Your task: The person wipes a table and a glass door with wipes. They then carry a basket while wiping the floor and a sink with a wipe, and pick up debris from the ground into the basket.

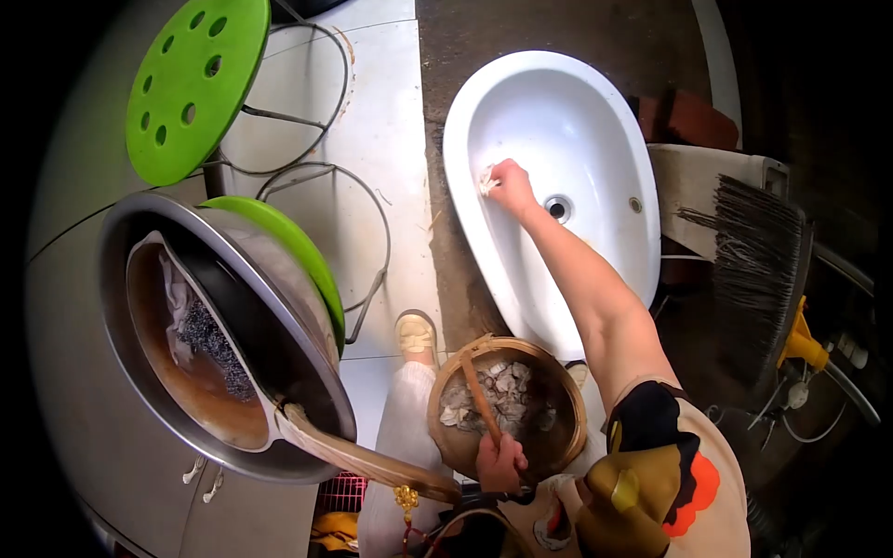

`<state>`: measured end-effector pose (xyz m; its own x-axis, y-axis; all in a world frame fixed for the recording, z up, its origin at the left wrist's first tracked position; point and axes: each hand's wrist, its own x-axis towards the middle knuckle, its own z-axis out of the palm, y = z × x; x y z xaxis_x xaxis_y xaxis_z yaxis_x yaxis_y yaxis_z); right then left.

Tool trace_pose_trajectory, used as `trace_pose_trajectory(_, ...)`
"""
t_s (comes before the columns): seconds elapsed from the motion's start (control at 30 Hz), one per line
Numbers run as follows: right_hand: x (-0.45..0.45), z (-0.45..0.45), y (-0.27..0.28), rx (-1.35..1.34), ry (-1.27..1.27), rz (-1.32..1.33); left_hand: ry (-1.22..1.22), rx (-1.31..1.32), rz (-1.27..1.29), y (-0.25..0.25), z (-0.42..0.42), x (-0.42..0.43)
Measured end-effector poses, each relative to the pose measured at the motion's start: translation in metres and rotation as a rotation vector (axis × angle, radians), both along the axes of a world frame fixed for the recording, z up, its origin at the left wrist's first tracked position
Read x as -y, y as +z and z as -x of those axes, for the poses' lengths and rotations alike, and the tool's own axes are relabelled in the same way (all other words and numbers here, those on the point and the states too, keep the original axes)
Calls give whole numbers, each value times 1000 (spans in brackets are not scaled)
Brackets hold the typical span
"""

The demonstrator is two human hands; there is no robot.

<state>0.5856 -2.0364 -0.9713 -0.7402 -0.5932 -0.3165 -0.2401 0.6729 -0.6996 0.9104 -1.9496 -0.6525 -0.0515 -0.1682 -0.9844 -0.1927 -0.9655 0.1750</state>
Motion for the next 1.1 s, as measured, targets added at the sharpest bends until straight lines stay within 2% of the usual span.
trace_pose_trajectory(0.07, 10, 7, -3, -143, 148, -111, -72, -28, -36, 1, -2, 2)
trace_pose_trajectory(0.13, 38, 31, 13, -378, 101, 99, -95, -5, -66, -1, -2, 4)
trace_pose_trajectory(0.2, 54, 68, 17, -445, 88, 31, -96, 2, -50, 3, 0, 5)
trace_pose_trajectory(0.27, 33, 93, 43, -588, 456, -125, -92, 1, -44, 1, 0, 3)
trace_pose_trajectory(0.33, 5, 112, 42, -656, 204, -139, -78, 1, -46, -1, -4, 1)
trace_pose_trajectory(0.4, -31, 130, 88, -780, 376, -297, -75, -23, -13, 0, -11, -1)
trace_pose_trajectory(0.47, -69, 139, 72, -928, 561, -598, -61, -9, 41, -2, -9, -5)
trace_pose_trajectory(0.53, -112, 114, 73, -947, 619, -733, -44, -31, 34, 3, -7, -2)
trace_pose_trajectory(0.6, -154, 80, 78, -837, 709, -863, -21, -13, 14, 3, -2, 2)
trace_pose_trajectory(0.67, -201, 52, 86, -817, 754, -799, -59, 8, -3, 1, -7, 2)
trace_pose_trajectory(0.77, -217, 51, 94, -745, 826, -862, -32, -9, -22, 6, -2, 6)
trace_pose_trajectory(0.83, -188, 79, 88, -754, 783, -862, -33, -11, -31, 6, 0, 7)
trace_pose_trajectory(0.9, -147, 123, 86, -983, 693, -598, -36, -15, -28, 5, -1, 8)
trace_pose_trajectory(0.97, -88, 165, 101, -985, 660, -553, -39, -30, -21, 2, -2, 8)
trace_pose_trajectory(1.07, -74, 171, 112, -1086, 687, -484, 14, -45, -21, 4, 0, 8)
trace_pose_trajectory(1.1, -99, 167, 94, -956, 632, -552, 15, -43, -26, 3, 1, 9)
